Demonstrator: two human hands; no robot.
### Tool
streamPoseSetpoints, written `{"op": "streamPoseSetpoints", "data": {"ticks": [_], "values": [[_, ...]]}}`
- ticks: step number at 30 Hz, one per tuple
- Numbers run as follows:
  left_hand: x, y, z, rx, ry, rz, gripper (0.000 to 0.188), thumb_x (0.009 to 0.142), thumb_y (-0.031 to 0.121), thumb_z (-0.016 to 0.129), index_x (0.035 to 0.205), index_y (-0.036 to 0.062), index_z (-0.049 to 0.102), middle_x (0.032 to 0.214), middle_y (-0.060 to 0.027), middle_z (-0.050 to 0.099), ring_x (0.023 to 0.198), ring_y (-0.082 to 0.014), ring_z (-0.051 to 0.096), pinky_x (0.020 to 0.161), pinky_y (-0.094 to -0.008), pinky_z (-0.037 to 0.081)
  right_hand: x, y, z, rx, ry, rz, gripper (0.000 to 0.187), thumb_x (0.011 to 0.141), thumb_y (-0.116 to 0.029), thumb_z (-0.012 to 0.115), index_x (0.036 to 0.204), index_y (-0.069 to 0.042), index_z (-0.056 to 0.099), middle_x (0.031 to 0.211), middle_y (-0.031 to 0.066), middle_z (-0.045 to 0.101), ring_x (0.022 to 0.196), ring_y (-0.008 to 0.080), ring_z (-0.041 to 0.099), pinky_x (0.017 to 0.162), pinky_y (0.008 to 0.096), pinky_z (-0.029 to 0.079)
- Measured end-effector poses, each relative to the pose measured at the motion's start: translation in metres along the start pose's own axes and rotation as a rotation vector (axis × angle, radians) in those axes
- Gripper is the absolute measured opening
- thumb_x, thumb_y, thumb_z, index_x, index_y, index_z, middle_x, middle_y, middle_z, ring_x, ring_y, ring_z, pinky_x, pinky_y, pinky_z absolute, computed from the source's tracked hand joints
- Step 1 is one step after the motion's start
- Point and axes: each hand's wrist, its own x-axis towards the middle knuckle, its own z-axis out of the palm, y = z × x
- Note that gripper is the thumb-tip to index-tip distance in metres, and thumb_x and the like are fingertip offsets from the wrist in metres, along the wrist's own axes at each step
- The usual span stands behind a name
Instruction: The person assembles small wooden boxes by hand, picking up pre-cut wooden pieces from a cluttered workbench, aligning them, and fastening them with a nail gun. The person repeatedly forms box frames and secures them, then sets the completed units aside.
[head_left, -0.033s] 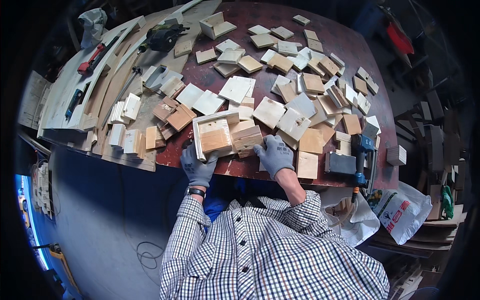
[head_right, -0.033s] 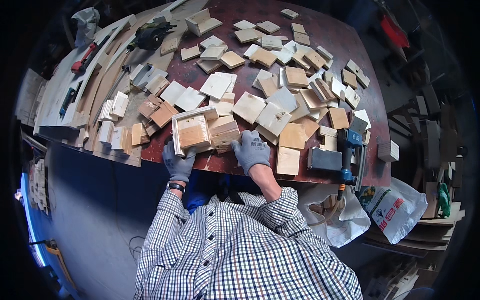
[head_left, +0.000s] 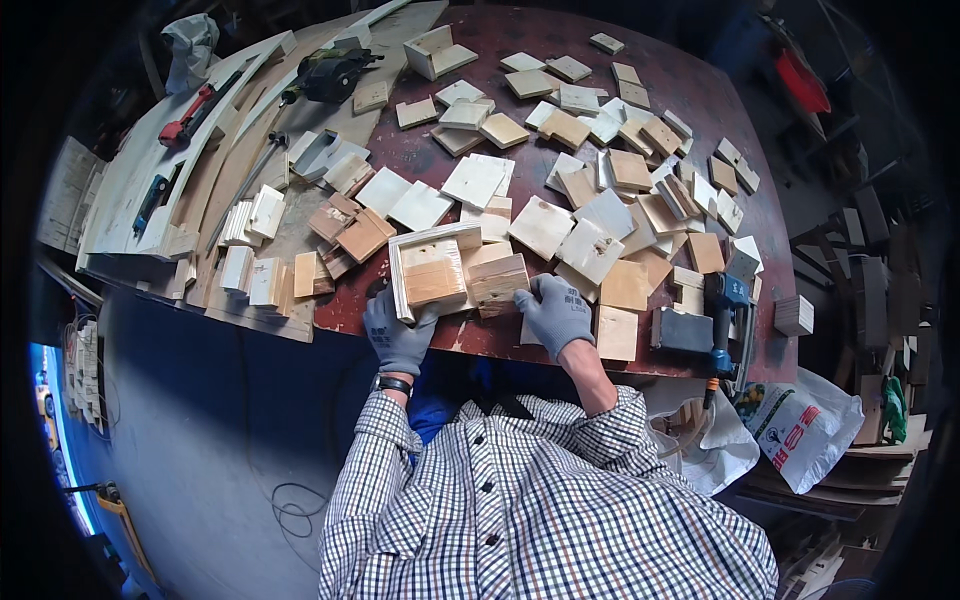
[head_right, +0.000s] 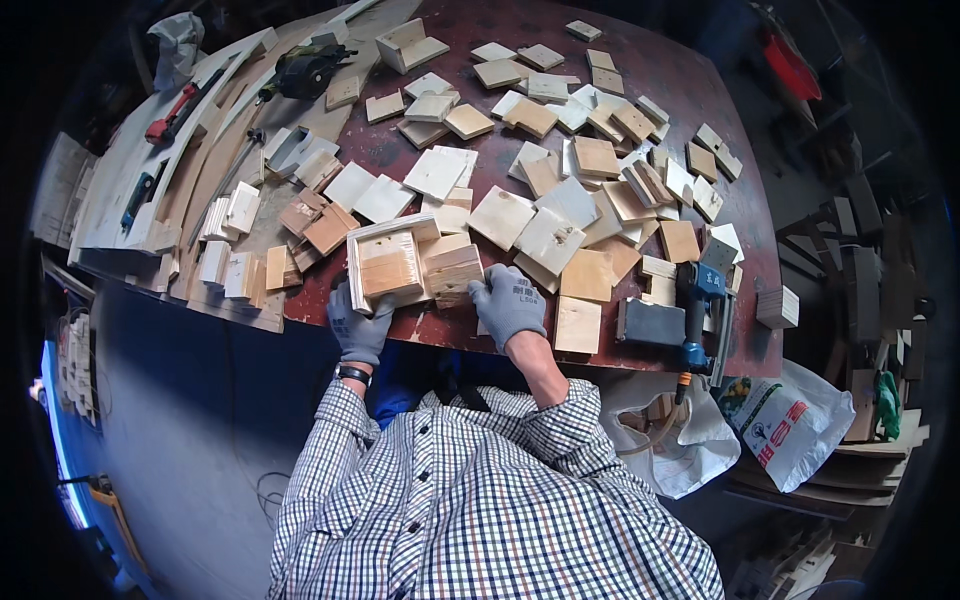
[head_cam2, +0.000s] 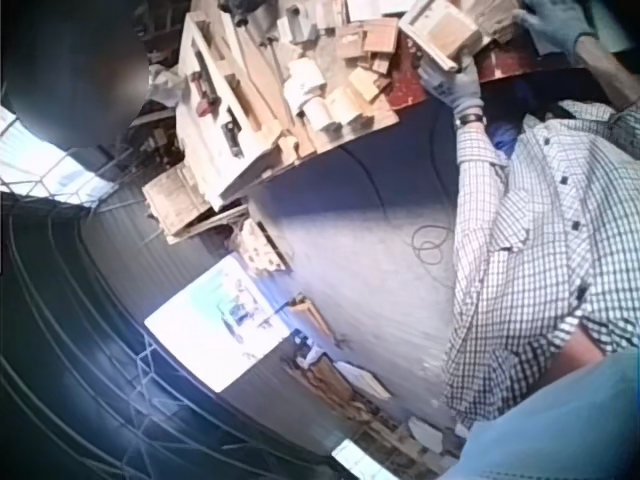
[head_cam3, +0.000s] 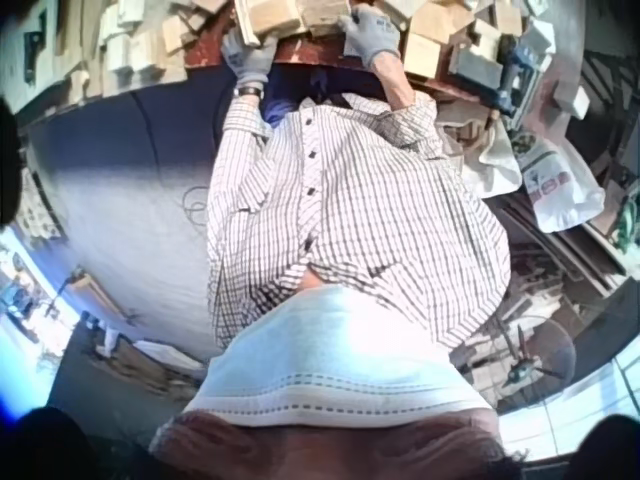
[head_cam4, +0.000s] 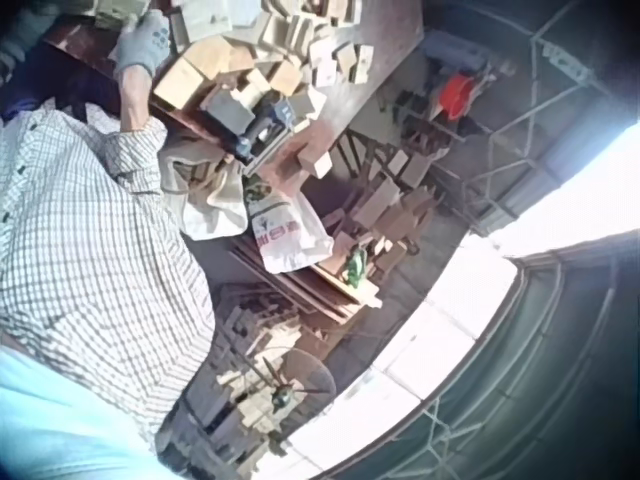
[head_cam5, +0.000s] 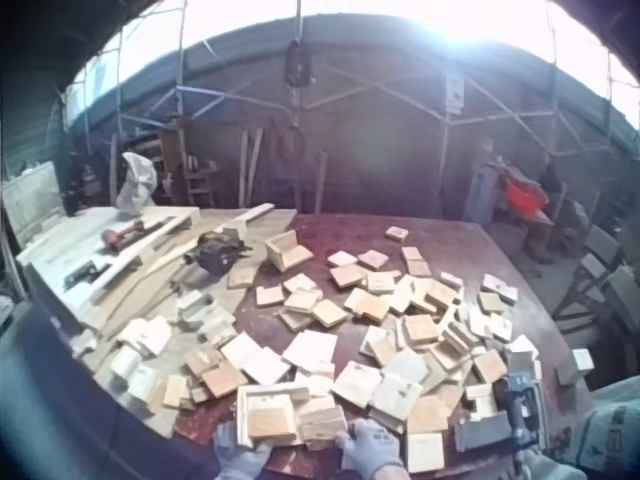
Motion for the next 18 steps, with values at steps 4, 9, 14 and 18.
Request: {"op": "streamPoseSetpoints", "data": {"ticks": [4,9,14,18], "values": [[-0.004,-0.006,0.000,0.000,-0.047,-0.026,0.076,0.077,0.058,0.083,0.130,0.0077,0.061,0.109,-0.0133,0.065,0.099,-0.0368,0.061,0.084,-0.0510,0.048,-0.010,-0.005,-0.030,0.792,-0.099,0.139,0.032,0.103,-0.032,0.065,0.109,-0.002,0.070,0.086,0.0064,0.074,0.066,0.0158,0.073,0.058,0.0284,0.053],[-0.004,-0.009,0.003,0.030,-0.019,-0.010,0.079,0.077,0.062,0.081,0.131,0.0076,0.061,0.107,-0.0128,0.065,0.099,-0.0360,0.061,0.084,-0.0511,0.047,-0.007,-0.016,-0.055,1.116,-0.189,0.099,0.035,0.105,-0.030,0.062,0.117,0.003,0.065,0.094,0.0086,0.072,0.066,0.0148,0.073,0.056,0.0248,0.054],[-0.002,-0.003,0.003,-0.006,-0.061,-0.069,0.085,0.076,0.067,0.080,0.134,0.0080,0.062,0.108,-0.0124,0.066,0.100,-0.0351,0.062,0.084,-0.0508,0.047,0.007,-0.040,-0.032,1.044,-0.214,0.049,0.035,0.103,-0.027,0.064,0.121,0.002,0.067,0.092,0.0068,0.074,0.062,0.0129,0.070,0.057,0.0247,0.054],[0.000,-0.002,-0.001,-0.012,-0.056,-0.063,0.086,0.076,0.068,0.079,0.136,0.0083,0.062,0.107,-0.0127,0.067,0.097,-0.0348,0.063,0.084,-0.0503,0.047,0.014,-0.074,-0.006,0.918,-0.155,-0.014,0.036,0.101,-0.024,0.066,0.124,0.003,0.068,0.086,0.0081,0.074,0.062,0.0123,0.069,0.055,0.0272,0.054]]}}
